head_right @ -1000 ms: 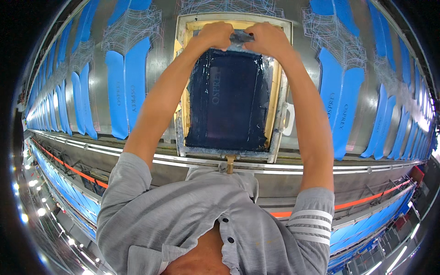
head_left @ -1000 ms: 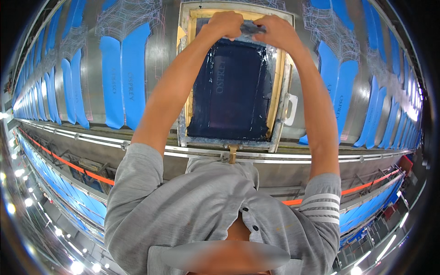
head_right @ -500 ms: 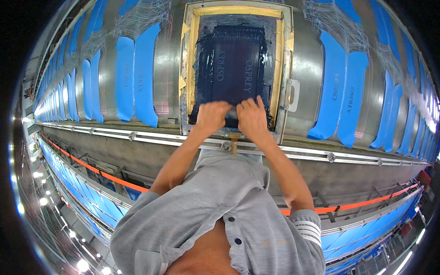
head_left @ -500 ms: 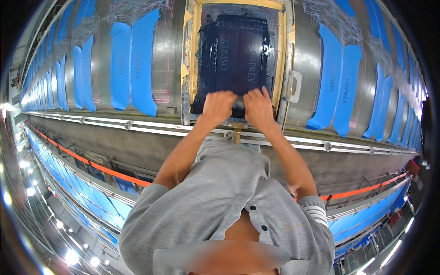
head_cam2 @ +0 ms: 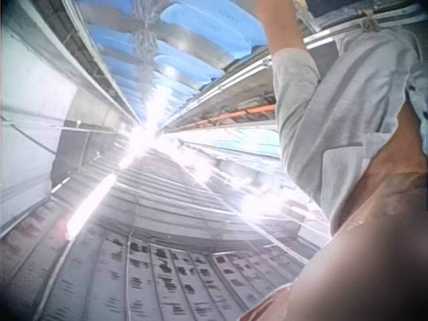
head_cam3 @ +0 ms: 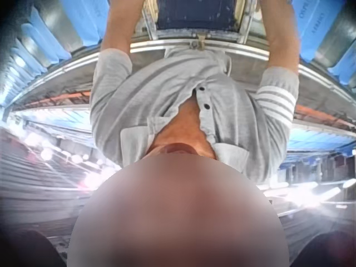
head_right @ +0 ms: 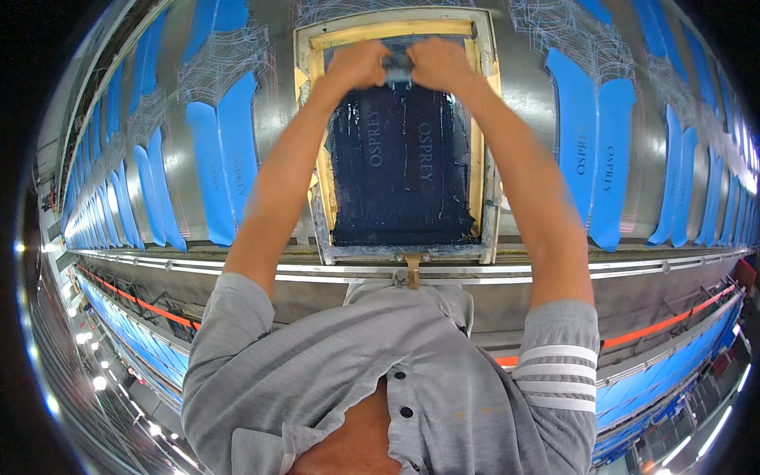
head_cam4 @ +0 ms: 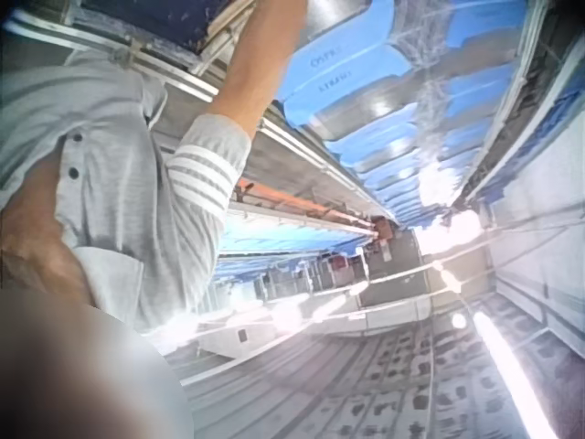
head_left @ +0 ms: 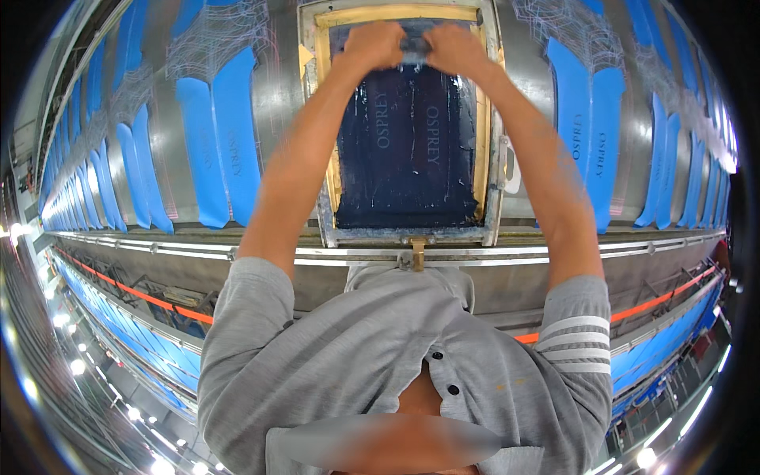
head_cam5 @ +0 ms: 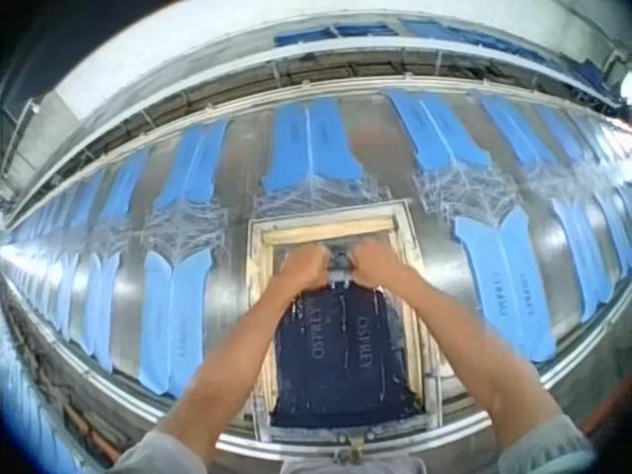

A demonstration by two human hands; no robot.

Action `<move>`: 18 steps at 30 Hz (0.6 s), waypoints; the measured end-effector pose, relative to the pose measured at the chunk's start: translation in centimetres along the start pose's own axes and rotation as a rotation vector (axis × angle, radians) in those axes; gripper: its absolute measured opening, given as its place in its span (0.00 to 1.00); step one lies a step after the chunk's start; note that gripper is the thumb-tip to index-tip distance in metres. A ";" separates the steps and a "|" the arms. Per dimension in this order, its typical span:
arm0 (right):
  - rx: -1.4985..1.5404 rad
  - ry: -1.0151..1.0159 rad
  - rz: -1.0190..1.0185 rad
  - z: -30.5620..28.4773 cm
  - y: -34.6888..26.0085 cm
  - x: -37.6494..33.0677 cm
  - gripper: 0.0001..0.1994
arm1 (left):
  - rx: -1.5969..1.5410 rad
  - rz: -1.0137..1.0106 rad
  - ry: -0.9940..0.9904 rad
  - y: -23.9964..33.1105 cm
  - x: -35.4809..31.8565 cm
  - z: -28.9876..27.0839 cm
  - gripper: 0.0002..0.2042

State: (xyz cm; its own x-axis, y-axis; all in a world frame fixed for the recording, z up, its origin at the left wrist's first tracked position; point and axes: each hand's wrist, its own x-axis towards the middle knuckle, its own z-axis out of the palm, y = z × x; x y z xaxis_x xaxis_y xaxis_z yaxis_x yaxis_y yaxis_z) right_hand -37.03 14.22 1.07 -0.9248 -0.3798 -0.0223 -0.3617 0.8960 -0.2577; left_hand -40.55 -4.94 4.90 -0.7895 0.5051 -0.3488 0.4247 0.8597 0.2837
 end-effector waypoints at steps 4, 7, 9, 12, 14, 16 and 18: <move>0.063 -0.063 0.060 -0.9 0.1 1.6 0.09 | 0.039 0.006 0.096 -1.1 1.6 1.1 0.22; 0.028 0.147 -0.063 1.5 -1.8 -3.4 0.07 | 0.079 0.000 0.094 1.2 -3.0 2.9 0.20; 0.028 0.090 -0.061 1.5 -5.1 -7.7 0.06 | 0.070 -0.016 0.095 2.4 -7.9 5.5 0.18; 0.111 0.015 -0.044 1.3 -10.3 -15.9 0.07 | -0.059 0.012 0.120 5.2 -16.5 9.4 0.10; 0.148 -0.024 -0.021 1.5 -13.3 -20.8 0.07 | -0.133 0.030 0.142 7.1 -21.6 11.6 0.11; 0.174 -0.018 -0.005 2.5 -15.6 -24.9 0.07 | -0.182 0.042 0.184 8.3 -25.2 13.9 0.13; 0.177 -0.004 -0.019 2.9 -16.6 -26.6 0.08 | -0.212 0.018 0.208 8.9 -27.2 15.2 0.13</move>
State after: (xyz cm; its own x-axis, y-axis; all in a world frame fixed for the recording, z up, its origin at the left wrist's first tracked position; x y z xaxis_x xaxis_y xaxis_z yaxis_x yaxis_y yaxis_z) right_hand -6.08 8.78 3.09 -0.9174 -0.3974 -0.0194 -0.3525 0.8344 -0.4238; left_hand -8.51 -9.86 3.34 -0.8661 0.4745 -0.1573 0.3546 0.8049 0.4757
